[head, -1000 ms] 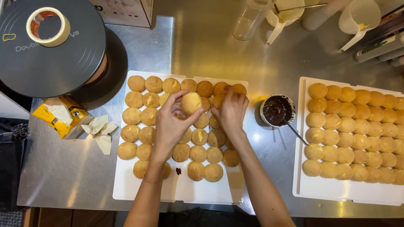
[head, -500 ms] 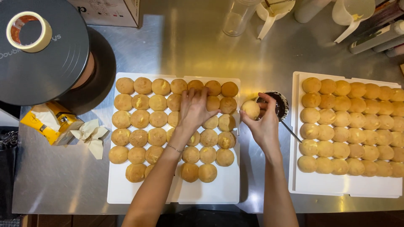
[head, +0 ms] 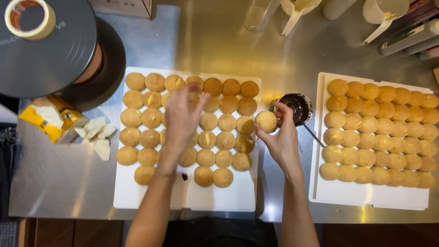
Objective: Arranging cream puffs on a tray and filling them with chocolate sauce using a spoon.
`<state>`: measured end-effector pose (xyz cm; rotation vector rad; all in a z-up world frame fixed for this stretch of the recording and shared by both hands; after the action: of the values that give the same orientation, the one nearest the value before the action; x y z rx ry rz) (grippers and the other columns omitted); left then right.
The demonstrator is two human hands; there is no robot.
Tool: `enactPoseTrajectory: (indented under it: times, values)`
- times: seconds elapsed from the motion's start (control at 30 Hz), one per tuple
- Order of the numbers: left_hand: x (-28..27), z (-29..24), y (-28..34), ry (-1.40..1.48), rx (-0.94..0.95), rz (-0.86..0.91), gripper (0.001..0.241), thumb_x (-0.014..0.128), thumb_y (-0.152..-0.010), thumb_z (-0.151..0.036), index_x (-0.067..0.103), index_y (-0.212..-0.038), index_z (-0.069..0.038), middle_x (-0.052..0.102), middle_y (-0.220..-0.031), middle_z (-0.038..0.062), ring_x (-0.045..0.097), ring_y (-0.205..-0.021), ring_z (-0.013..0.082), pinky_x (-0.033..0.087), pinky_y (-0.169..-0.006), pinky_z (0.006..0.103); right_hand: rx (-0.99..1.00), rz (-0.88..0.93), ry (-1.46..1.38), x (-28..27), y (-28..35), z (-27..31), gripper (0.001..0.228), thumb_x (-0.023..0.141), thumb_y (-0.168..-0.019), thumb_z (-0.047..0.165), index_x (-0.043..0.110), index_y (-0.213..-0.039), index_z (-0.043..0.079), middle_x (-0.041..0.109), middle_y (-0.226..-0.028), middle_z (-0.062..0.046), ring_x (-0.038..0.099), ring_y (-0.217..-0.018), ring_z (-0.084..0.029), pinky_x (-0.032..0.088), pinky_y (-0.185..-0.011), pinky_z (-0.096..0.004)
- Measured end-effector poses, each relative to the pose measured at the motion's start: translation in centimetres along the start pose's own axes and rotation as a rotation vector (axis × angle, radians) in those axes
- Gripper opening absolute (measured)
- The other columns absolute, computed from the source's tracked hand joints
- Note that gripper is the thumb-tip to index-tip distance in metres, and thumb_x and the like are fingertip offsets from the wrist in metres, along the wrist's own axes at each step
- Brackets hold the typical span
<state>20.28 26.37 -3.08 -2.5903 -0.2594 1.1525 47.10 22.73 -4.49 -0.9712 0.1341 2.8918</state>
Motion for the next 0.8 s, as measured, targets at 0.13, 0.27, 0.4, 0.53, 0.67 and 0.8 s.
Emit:
enactPoseTrajectory:
  times: [0.13, 0.27, 0.4, 0.53, 0.67, 0.8]
  values:
    - [-11.0, 2.8, 4.5, 0.210, -0.204, -0.170, 0.024, 0.069, -0.104, -0.017, 0.066, -0.123, -0.004, 0.073, -0.113, 0.007, 0.064, -0.089, 0.0155, 0.048, -0.080, 0.0333, -0.076, 0.081, -0.006, 0.8, 5.5, 5.3, 0.073, 0.083, -0.080, 0.016, 0.046, -0.142, 0.005, 0.064, -0.112, -0.014, 0.067, -0.101, -0.024, 0.057, -0.086, -0.039]
    - [-15.1, 5.5, 10.7, 0.239, -0.253, -0.181, 0.019, 0.066, -0.106, -0.015, 0.065, -0.123, -0.007, 0.074, -0.117, 0.005, 0.066, -0.088, 0.0144, 0.047, -0.077, 0.0290, -0.203, 0.270, 0.046, 8.5, 12.9, 8.7, 0.076, 0.088, -0.073, 0.018, 0.049, -0.138, 0.007, 0.062, -0.116, -0.015, 0.062, -0.110, -0.031, 0.049, -0.097, -0.044]
    - [-13.8, 6.2, 14.7, 0.069, -0.034, 0.104, 0.026, 0.074, -0.095, -0.015, 0.069, -0.119, -0.009, 0.071, -0.113, 0.005, 0.061, -0.102, 0.0220, 0.046, -0.087, 0.0361, -0.294, 0.335, 0.174, 16.8, 17.3, 8.5, 0.081, 0.086, -0.070, 0.015, 0.049, -0.141, 0.009, 0.059, -0.119, -0.016, 0.053, -0.117, -0.036, 0.039, -0.103, -0.047]
    - [-10.4, 5.4, 18.0, 0.031, 0.257, 0.404, 0.049, 0.080, -0.080, -0.022, 0.066, -0.124, -0.008, 0.065, -0.126, 0.006, 0.055, -0.115, 0.0284, 0.041, -0.096, 0.0418, -0.362, 0.222, 0.409, 19.9, 18.4, 7.9, 0.082, 0.081, -0.066, 0.009, 0.048, -0.141, 0.005, 0.057, -0.118, -0.016, 0.052, -0.118, -0.035, 0.032, -0.109, -0.051]
    - [-7.2, 6.7, 19.5, 0.043, 0.379, 0.440, 0.058, 0.081, -0.074, -0.022, 0.064, -0.127, -0.007, 0.062, -0.130, 0.006, 0.054, -0.116, 0.0283, 0.041, -0.096, 0.0428, -0.383, 0.138, 0.515, 20.9, 18.4, 8.0, 0.079, 0.080, -0.065, 0.008, 0.048, -0.138, 0.004, 0.057, -0.116, -0.015, 0.054, -0.117, -0.033, 0.029, -0.114, -0.054]
    - [-5.9, 7.9, 20.2, -0.046, 0.468, 0.422, 0.052, 0.081, -0.076, -0.020, 0.064, -0.124, -0.010, 0.063, -0.128, 0.002, 0.056, -0.117, 0.0232, 0.042, -0.095, 0.0408, -0.393, 0.068, 0.631, 22.0, 18.3, 6.9, 0.072, 0.078, -0.068, 0.004, 0.051, -0.135, 0.006, 0.058, -0.115, -0.012, 0.055, -0.115, -0.030, 0.027, -0.120, -0.054]
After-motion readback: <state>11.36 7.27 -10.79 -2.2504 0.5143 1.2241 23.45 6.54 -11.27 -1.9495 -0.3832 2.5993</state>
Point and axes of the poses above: each hand's wrist, its own y-axis away from the middle knuckle, its own x-axis out of the palm, z = x × y, the point moved 8 cm from there along -y, towards the middle knuckle
